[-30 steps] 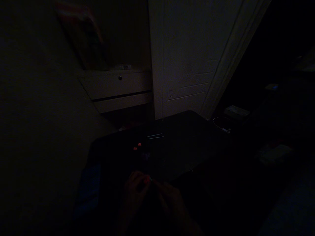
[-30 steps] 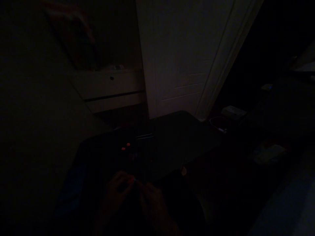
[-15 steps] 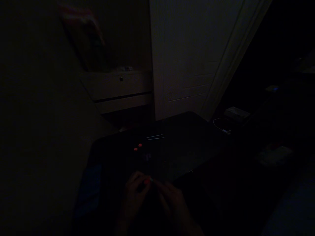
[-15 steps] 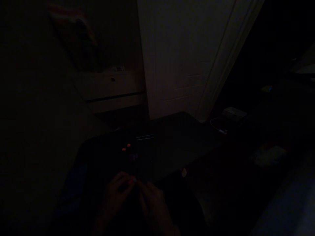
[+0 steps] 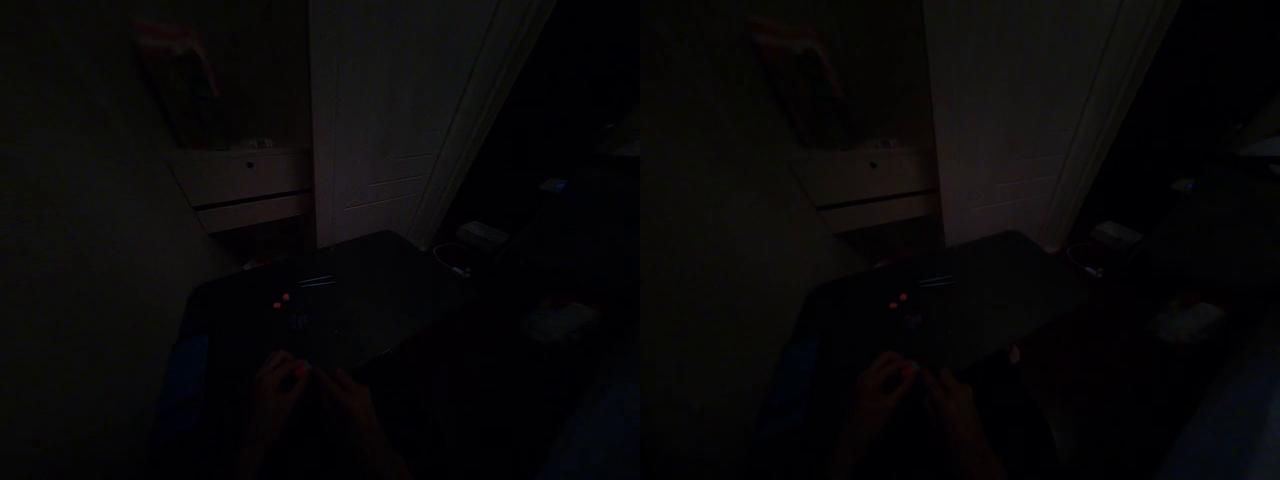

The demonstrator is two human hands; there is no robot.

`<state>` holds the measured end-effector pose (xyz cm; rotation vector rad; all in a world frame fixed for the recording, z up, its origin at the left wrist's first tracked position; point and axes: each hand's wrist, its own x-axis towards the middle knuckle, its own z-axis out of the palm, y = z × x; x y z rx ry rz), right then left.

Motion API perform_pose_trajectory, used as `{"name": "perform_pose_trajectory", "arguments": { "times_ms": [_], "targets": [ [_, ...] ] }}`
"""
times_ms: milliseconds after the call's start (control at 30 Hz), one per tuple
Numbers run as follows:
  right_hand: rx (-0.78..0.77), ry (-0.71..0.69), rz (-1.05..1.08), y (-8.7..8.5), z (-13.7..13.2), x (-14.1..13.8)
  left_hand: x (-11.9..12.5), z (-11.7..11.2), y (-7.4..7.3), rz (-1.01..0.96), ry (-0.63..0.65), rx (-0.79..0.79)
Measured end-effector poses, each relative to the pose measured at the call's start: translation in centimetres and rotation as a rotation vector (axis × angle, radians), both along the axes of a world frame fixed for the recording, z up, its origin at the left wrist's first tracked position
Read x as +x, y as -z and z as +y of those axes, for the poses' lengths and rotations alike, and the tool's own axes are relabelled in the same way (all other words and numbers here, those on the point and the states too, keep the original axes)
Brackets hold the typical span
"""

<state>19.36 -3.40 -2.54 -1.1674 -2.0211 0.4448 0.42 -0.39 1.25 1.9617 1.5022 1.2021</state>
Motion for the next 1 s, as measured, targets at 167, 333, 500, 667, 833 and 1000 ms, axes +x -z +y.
{"name": "perform_pose_trajectory", "arguments": {
  "times_ms": [167, 333, 500, 667, 833, 1000],
  "targets": [
    [0.069, 0.028, 0.028, 0.1, -0.1, -0.2, 0.1, 0.0, 0.0, 0.018, -0.005, -0.007],
    [0.083, 0.069, 0.093, -0.3, -0.9, -0.7, 0.0, 0.0, 0.4, 0.001, -0.009, 0.019],
    [0.039, 0.045, 0.108, -0.4, -0.9, -1.0, -0.1, -0.2, 0.8, 0.041, -0.034, 0.100],
    [0.003, 0.037, 0.133, -0.4, -0.9, -0.8, -0.1, -0.7, 0.6, 0.083, -0.064, 0.111],
    [-0.030, 0.013, 0.137, -0.4, -1.0, -1.1, -0.2, -0.8, 0.1, 0.044, -0.045, 0.042],
    [-0.082, -0.049, 0.217, -1.4, -1.0, -1.0, -0.1, -0.8, -0.2, 0.015, -0.021, 0.036]
  ]
}}
